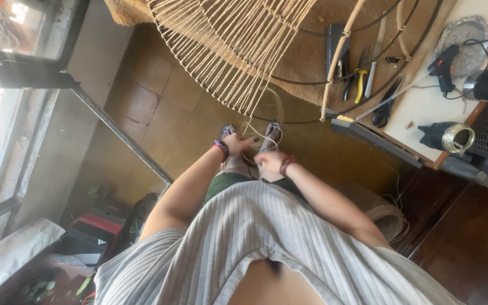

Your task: The person is performing a manual weaving task, specifically tying and threading thin cords onto a circular frame to build a decorative structure, possibly a lampshade.

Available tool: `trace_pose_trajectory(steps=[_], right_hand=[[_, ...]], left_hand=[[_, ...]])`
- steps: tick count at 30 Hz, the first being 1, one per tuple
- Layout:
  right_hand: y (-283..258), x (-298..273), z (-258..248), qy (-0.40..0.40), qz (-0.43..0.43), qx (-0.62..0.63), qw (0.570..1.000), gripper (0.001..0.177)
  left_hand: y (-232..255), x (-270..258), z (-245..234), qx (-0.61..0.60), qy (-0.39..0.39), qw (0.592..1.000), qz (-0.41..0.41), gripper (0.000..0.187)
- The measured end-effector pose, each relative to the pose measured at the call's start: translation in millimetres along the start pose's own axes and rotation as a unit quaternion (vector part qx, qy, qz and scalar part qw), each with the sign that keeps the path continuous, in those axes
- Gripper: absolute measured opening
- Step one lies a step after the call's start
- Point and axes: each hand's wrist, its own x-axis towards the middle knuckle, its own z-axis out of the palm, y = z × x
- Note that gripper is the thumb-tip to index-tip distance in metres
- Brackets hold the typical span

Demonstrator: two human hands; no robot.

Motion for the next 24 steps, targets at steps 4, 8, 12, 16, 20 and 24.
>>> trace_pose_trajectory(steps=[4, 8, 12, 16, 20, 24], right_hand=[[-20.0, -3.9, -25.8, 0.131, 0.046, 0.630, 0.764, 0.034], [-4.8, -2.9, -7.8, 0.202, -0.027, 0.200, 0.958, 0.025], [6.1, 9.0, 18.6, 0.038, 0.019, -0.019, 0.999, 0.028], [-17.1, -5.9, -12.1, 0.182, -0.040, 0.596, 0.781, 0.057], [-21.1, -18.9, -10.0, 0.151, -0.031, 0.120, 0.981, 0.028], [-57.4, -42.2, -25.3, -0.031, 0.158, -0.095, 0.982, 0.033]], left_hand=[[-29.9, 31.6, 2.8, 0.257, 0.025, 0.966, 0.018, 0.065], [-56.9, 56.8, 29.5, 0.097, 0.074, 0.992, 0.039, 0.049], [-38.4, 34.4, 26.5, -0.099, 0.075, 0.992, 0.007, 0.061], [-47.7, 41.2, 22.1, 0.174, 0.114, 0.977, 0.040, 0.060], [-66.4, 60.5, 32.2, 0.139, 0.127, 0.981, 0.043, 0.045], [-78.2, 57.0, 41.1, 0.119, 0.189, 0.830, 0.510, 0.017]])
